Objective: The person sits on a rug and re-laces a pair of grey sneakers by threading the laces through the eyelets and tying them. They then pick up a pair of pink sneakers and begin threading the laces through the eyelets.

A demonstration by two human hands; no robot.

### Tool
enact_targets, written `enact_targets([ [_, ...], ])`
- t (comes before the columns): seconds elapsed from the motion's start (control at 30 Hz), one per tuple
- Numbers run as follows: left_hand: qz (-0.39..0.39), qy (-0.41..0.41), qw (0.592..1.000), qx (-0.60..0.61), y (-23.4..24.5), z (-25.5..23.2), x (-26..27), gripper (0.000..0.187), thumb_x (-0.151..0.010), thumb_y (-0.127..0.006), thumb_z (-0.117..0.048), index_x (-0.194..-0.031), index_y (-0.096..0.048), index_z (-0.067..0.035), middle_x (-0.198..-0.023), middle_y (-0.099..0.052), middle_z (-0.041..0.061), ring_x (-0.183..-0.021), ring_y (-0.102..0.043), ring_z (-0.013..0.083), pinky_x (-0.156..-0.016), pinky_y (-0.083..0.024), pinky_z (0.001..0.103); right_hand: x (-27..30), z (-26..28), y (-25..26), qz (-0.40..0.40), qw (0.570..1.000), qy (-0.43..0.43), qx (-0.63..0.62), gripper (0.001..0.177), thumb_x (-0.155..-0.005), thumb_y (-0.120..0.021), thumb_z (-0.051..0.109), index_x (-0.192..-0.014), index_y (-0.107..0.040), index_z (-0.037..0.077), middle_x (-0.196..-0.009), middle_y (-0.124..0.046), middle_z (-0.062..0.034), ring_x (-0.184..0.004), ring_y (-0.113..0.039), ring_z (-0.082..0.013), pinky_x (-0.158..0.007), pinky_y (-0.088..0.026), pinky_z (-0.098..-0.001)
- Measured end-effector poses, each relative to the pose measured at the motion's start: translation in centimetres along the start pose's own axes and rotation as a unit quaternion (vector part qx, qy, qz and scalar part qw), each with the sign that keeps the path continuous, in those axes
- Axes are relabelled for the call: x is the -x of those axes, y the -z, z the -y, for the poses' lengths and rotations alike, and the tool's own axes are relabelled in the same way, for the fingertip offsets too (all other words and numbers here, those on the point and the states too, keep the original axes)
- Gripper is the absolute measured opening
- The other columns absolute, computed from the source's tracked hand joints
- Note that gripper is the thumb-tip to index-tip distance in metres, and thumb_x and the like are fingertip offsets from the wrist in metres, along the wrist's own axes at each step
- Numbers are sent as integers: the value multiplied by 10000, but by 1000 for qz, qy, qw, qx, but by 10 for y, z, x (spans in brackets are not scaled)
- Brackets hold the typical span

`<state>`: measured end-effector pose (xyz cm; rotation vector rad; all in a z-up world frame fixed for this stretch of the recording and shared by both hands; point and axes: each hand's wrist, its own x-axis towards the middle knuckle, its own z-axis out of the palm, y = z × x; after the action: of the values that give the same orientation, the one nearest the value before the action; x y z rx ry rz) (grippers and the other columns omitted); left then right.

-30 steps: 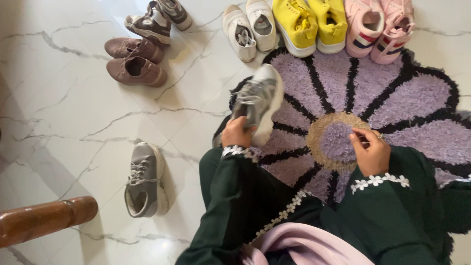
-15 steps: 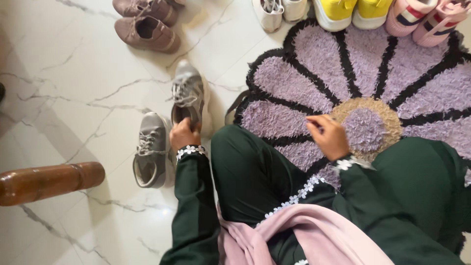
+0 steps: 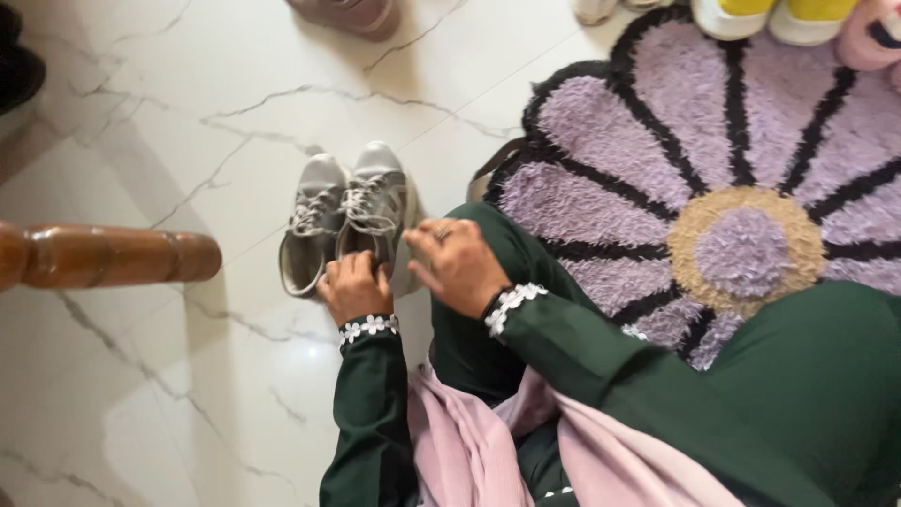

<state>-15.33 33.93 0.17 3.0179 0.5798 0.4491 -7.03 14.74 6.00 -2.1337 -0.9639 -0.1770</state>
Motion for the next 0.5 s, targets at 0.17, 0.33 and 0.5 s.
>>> enact_targets([
  [0.17,-42,34,999,0,16,9,4,472,-639,-909,-390,-1006,-751,-138,-1536,-428,172,-1373,-433,383,-1101,-280,617,1,5,-18,86,984,43,150,534,-808,-712,280,-1306,-645,100,-1312,-634,-131,-1269,-552,-283,-1140,-327,-503],
  [0.33,28,125,992,-3,1,7,-10,486,-614,-887,-567,-921,-796,-201,-1587,-360,186,-1295,-428,362,-1128,-208,671,1,-5,-18,74,985,30,156,591,-791,-715,339,-1319,-635,85,-1349,-616,-162,-1288,-526,-314,-1154,-298,-494],
  [0.5,-11,141,990,27,-17,16,-11,524,-723,-814,-660,-844,-814,-150,-1545,-381,256,-1249,-492,389,-1074,-258,584,3,-1,-22,75,988,8,137,543,-822,-715,333,-1295,-650,75,-1327,-630,-146,-1295,-531,-307,-1173,-302,-484],
])
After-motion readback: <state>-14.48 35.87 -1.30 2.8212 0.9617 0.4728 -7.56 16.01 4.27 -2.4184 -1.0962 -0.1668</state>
